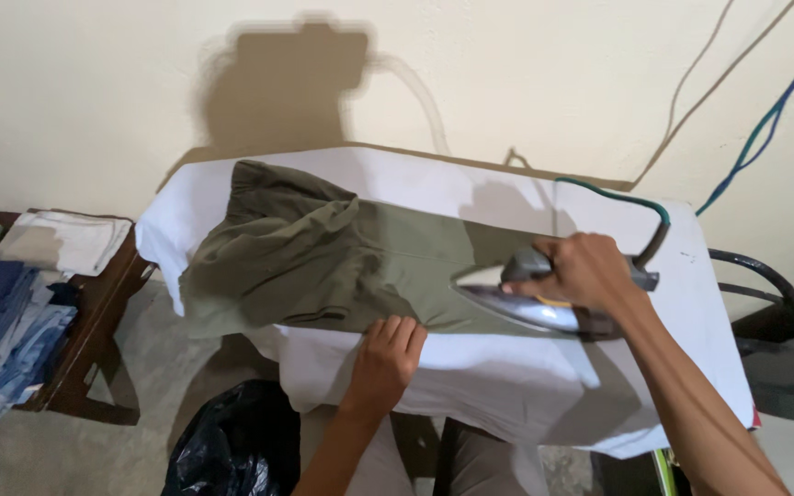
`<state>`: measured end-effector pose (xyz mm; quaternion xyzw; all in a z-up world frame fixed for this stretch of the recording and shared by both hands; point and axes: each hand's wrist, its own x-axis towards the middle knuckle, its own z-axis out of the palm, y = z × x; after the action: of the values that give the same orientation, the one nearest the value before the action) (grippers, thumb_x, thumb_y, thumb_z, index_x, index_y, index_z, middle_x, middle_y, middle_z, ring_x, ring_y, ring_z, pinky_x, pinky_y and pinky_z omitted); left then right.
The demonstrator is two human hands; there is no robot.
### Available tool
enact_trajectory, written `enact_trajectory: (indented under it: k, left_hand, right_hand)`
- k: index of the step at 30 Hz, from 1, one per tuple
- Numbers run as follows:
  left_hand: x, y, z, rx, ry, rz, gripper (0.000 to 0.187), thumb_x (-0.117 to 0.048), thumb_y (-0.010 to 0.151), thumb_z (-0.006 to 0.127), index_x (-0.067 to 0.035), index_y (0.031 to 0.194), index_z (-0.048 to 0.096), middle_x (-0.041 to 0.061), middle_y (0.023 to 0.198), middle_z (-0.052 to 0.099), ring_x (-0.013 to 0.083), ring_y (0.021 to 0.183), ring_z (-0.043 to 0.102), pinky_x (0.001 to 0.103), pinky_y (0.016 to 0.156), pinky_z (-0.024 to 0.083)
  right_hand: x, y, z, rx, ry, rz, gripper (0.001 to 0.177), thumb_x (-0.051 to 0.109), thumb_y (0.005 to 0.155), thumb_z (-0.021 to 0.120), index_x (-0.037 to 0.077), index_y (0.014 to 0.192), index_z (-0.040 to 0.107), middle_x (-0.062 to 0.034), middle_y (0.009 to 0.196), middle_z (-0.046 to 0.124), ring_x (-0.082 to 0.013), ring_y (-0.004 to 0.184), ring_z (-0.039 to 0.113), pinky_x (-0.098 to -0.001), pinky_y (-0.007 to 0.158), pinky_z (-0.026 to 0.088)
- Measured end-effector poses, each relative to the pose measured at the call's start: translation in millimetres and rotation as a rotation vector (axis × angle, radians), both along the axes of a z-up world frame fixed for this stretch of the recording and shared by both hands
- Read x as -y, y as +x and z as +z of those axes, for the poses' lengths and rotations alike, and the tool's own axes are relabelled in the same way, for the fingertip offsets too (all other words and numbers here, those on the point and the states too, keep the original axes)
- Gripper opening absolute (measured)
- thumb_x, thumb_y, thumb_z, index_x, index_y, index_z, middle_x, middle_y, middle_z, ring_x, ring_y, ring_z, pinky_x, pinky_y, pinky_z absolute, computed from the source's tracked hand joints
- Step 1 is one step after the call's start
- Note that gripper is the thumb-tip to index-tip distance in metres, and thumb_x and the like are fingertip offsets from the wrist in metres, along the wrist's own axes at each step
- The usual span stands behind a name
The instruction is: The person irons a pair of dark blue trousers on an ironing board, smoothing the fabric and folding them. They then pick up a pair of olive green trousers, unfold them, and begin ironing them.
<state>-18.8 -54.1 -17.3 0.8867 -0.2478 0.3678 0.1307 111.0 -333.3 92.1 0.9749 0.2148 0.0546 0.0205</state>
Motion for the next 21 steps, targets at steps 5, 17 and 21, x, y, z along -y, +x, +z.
enact_trajectory:
  k: [5, 17, 21]
  left_hand:
    - [9, -9, -12, -0.061, -0.242, 0.09, 0.011, -0.012, 0.091, 0.068, -0.005, 0.098, 0.068, 0.009, 0.088, 0.058, 0.0286, 0.085, 0.057, 0.042, 0.077, 0.047]
    - [-77, -13, -7, -0.118, -0.486, 0.553, 0.079, -0.04, 0.083, 0.077, 0.0, 0.145, 0.048, 0.025, 0.147, 0.046, 0.0437, 0.134, 0.043, 0.06, 0.103, 0.034]
    - [-114, 17, 18, -0.036, -0.304, 0.449, 0.072, -0.024, 0.089, 0.073, -0.004, 0.153, 0.047, 0.022, 0.159, 0.04, 0.0411, 0.144, 0.037, 0.058, 0.111, 0.033]
  right_hand:
    - [0, -34, 4, 0.013, 0.009, 0.067, 0.074, 0.081, 0.06, 0.074, 0.008, 0.06, 0.064, -0.0103, 0.038, 0.046, -0.0275, 0.039, 0.051, -0.0419, 0.045, 0.041]
    - [-95, -16, 10, 0.011, 0.151, -0.011, 0.072, 0.081, 0.062, 0.073, 0.01, 0.071, 0.073, -0.01, 0.054, 0.066, -0.0277, 0.059, 0.07, -0.0415, 0.058, 0.053]
    - [-138, -22, 9, 0.085, 0.105, 0.189, 0.073, 0.082, 0.062, 0.073, 0.009, 0.071, 0.07, -0.0131, 0.057, 0.066, -0.0338, 0.062, 0.069, -0.0454, 0.058, 0.055]
